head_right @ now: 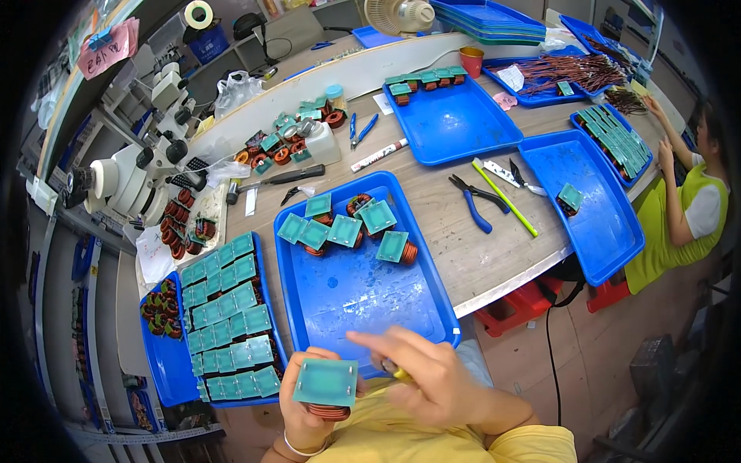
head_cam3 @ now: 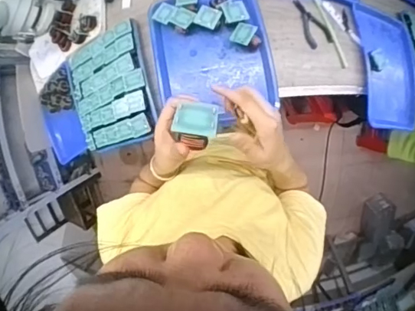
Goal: Assembling and checking small electronic components at a workbench.
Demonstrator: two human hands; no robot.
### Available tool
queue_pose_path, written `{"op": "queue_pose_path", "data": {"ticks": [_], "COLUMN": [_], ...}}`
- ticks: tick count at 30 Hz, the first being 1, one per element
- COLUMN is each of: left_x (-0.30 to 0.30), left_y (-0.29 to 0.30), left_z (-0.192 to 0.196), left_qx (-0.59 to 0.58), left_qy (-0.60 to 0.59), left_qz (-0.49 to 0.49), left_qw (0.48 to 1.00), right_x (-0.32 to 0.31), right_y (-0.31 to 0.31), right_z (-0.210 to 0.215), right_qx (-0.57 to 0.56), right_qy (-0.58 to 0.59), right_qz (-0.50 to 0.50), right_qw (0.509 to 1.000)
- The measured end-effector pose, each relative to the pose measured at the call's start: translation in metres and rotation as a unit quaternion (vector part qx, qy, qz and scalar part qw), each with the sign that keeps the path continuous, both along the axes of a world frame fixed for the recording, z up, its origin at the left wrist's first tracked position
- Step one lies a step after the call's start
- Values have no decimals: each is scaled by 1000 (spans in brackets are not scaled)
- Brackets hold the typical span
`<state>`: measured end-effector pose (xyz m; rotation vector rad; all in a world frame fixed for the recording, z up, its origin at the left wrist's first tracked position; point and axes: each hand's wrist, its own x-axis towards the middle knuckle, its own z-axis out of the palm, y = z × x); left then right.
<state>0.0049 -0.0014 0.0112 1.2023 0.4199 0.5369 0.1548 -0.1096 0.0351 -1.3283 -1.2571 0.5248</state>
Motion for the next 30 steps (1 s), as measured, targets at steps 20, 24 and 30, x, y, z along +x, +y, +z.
{"op": "queue_pose_path", "data": {"ticks": [20, 24, 30], "left_x": [2, -1, 6], "left_y": [0, 0, -1], "left_z": [-9, -8, -14], "left_qx": [243, 110, 168], "left_qy": [-81, -92, -29], "left_qz": [35, -2, 61], "left_qw": [966, 990, 984], "right_x": [-8, -1, -2], "right_y": [-10, -10, -13], "right_z": [-20, -6, 2], "right_qx": [45, -6, -97], "right_qy": [189, -34, -80], "right_qz": [-247, -37, -32], "right_qw": [949, 999, 992]}}
